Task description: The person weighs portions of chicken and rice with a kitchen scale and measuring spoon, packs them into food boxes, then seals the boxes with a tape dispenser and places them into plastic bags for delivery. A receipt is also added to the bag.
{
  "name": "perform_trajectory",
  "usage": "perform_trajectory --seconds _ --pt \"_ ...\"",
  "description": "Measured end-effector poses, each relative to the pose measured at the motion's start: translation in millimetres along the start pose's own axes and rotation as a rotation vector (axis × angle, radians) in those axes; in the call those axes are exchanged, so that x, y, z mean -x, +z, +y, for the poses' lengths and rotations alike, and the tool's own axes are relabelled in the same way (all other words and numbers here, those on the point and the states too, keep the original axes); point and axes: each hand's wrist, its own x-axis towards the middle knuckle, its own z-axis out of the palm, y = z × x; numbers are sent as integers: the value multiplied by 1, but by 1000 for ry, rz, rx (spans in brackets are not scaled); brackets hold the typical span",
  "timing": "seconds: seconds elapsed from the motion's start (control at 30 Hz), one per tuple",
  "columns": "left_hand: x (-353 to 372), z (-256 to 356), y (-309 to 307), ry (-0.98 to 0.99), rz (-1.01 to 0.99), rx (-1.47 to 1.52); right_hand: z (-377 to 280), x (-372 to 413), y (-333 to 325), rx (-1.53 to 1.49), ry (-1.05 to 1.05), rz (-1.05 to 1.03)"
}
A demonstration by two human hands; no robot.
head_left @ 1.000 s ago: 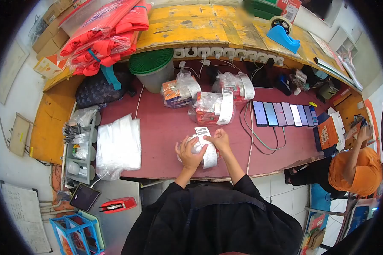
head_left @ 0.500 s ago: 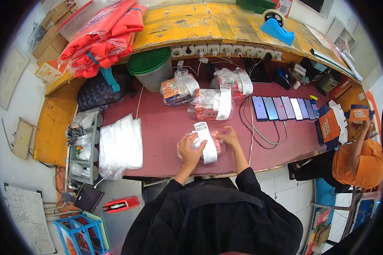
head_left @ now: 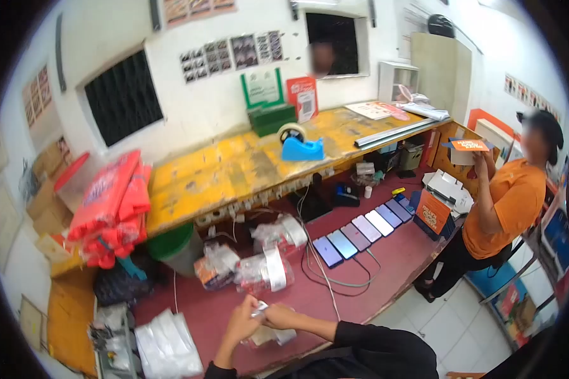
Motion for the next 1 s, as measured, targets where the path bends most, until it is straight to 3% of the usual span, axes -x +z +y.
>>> perform_trajectory --seconds 0.07,0.13,0.2,0.23,0.27,0.37,0.4,0.43,0.5,0.57,0.63,0.73,0.83,0.9,0.93,0.97,1.0 --pt "-23 12 9 117 -58 94 3 16 -43 -40 -102 -12" --pt "-44 73 4 227 -40 154 13 31 -93 -183 -100 137" --pt "-73 127 1 368 -88 460 33 32 -154 -208 -235 390" --pt "-87 149 -1 406 -148 672 30 35 -203 -157 -164 440" --pt "-96 181 -10 521 -161 656 43 32 -242 -105 -151 518" --pt "-121 218 -11 763 165 664 56 21 -368 62 -297 703" --pt "-128 218 -7 795 186 740 67 14 -402 162 -382 783" --pt "-135 214 1 818 203 820 65 18 -439 268 -244 714" --pt "-150 200 21 812 218 866 82 4 -503 445 -311 830" --pt "-166 168 44 553 163 1067 108 -21 -568 618 -183 885" --pt "-177 130 70 396 278 1059 152 -60 -626 529 -324 974" --pt "-157 87 101 98 437 1075 222 -118 -698 643 -80 883" --pt "-103 49 123 -221 654 1032 272 -160 -715 563 103 771" --pt "-63 48 127 -504 876 1003 328 -191 -724 744 -45 820" --pt "-39 41 130 -661 999 983 341 -201 -723 613 49 830" --pt "5 -11 145 -661 1033 831 354 -208 -720 485 142 831" --pt "50 -59 159 -664 1070 681 384 -217 -720 933 79 823"
